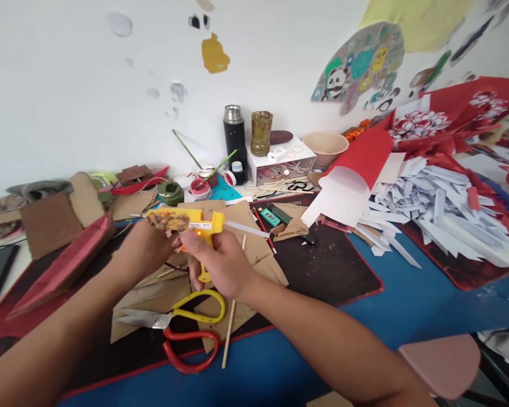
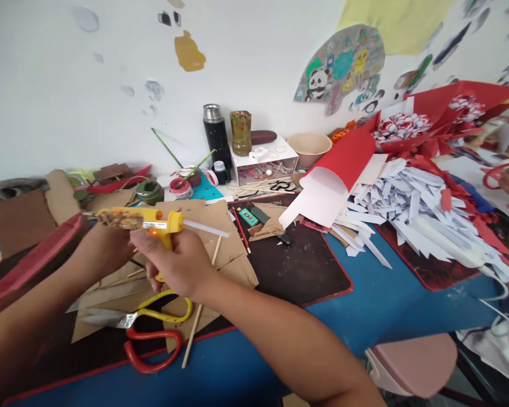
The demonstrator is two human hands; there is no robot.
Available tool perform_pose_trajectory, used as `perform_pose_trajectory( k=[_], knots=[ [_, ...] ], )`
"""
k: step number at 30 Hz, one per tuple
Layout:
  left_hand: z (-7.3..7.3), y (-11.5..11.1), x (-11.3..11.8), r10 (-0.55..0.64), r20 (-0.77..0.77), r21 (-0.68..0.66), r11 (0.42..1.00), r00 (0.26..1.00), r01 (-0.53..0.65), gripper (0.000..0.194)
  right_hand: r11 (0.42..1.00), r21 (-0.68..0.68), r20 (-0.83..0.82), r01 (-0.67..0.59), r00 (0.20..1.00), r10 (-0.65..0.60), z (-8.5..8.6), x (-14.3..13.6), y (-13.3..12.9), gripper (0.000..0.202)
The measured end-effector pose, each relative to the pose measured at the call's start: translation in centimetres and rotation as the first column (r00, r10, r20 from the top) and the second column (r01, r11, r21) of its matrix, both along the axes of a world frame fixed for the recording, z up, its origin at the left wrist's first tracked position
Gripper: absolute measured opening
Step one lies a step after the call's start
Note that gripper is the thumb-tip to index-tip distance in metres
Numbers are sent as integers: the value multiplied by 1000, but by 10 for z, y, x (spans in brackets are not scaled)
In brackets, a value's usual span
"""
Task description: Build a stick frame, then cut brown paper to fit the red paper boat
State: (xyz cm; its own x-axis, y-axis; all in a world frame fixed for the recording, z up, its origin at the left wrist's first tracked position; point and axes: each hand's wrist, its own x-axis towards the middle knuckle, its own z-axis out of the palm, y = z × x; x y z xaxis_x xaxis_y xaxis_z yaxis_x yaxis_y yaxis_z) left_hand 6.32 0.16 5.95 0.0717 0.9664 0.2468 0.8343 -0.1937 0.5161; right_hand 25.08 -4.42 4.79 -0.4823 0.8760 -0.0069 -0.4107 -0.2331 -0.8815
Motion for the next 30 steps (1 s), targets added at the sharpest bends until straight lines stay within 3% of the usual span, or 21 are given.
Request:
perform_pose_trajectory(
  k=[4, 7, 12, 22, 30],
  knots=[
    [8, -19, -27, 162, 210, -48, 987, 964, -155, 37, 999, -17, 33, 36, 999, -36, -2, 1, 2, 65],
    [-1, -38, -42, 246, 349, -82, 969, 904, -232, 38, 999, -9, 70, 50, 996, -49, -5, 0, 2, 68],
    [-21, -55, -52, 315, 438, -122, 949, 842, -292, 40, 1000, -10, 149, 28, 988, -26, -11, -2, 2, 71],
    [-28, -60, -48, 243, 533, -31, 963, 811, -268, 33, 999, -36, 315, 41, 949, -28, -18, -8, 1, 73],
    [-24, -63, -46, 245, 552, -15, 959, 797, -285, 28, 1000, -11, 376, 18, 926, -13, -17, -5, 0, 71]
  ],
)
